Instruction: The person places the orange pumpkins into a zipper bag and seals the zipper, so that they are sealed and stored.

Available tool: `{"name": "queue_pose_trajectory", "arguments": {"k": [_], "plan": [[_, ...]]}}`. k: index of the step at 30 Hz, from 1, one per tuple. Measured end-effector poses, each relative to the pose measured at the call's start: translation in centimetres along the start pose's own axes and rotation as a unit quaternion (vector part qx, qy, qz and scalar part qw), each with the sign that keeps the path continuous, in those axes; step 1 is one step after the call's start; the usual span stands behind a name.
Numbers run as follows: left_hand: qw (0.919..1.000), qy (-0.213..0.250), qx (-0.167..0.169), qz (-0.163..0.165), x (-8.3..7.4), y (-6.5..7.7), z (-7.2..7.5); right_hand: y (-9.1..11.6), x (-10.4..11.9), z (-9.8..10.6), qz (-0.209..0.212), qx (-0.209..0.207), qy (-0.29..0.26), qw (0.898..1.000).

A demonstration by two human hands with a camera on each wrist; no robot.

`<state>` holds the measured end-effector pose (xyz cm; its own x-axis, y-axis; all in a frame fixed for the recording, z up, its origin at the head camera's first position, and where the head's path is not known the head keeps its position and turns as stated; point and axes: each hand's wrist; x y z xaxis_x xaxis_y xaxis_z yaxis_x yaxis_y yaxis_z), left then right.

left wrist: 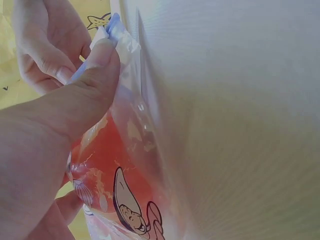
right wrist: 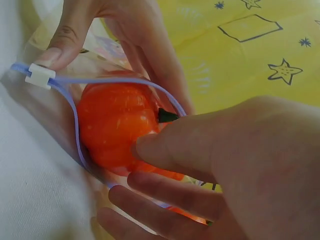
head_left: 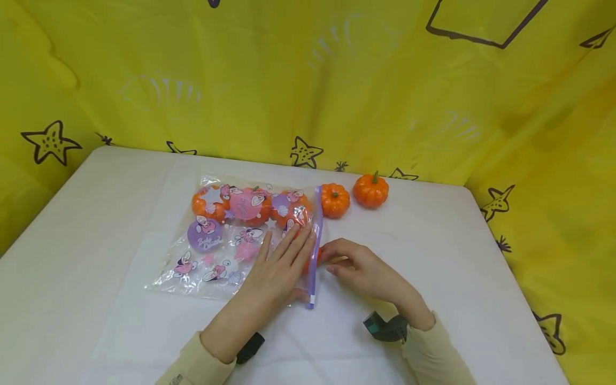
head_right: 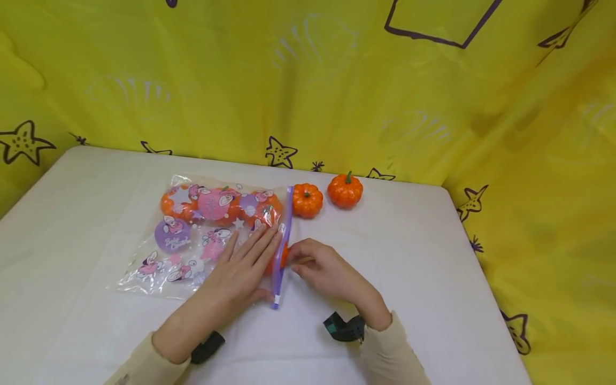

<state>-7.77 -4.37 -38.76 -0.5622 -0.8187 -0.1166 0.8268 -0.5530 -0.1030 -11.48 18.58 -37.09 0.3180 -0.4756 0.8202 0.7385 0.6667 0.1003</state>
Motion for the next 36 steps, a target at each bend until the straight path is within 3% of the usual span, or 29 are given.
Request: {"name": "queue_pose_trajectory", "arguments": {"k": [7,14,21,29,36], "plan": [[0.9999,-0.007,-0.002,-0.01,-0.3,-0.6,0.1,0.0,-0.6,0.6,-0.024,-0.043,-0.001,0.999],[1.0,0.003,-0.005,0.005,-0.6,-1.6,0.2,-0.7,-0.7,-0.1,-0.018,-0.012,0.005,1.0],[0.9994,0.028,0.005,0.02,0.2,-1.2,-0.1,-1.2,-0.9,-0.7,-0.023,-0.034,-0.013,0.999],[0.9996,0.024,-0.009,-0.01,1.4,-0.8,0.2,-1.7,-0.9,-1.8,-0.015,-0.02,-0.015,1.0],[0.9999,0.0,-0.009,-0.008,0.9,-1.2,0.4,-1.6,-0.8,-1.7,0.005,0.009,0.017,1.0]]}}
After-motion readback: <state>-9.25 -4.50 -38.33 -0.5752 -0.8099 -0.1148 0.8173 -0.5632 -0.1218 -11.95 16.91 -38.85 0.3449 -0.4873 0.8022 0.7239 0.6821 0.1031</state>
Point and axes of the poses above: each hand's wrist, its own y-axis away from the middle knuckle, its own z-axis out of the back of the hand, x = y × z, and after that the axes turned 5 degrees about x, right-handed
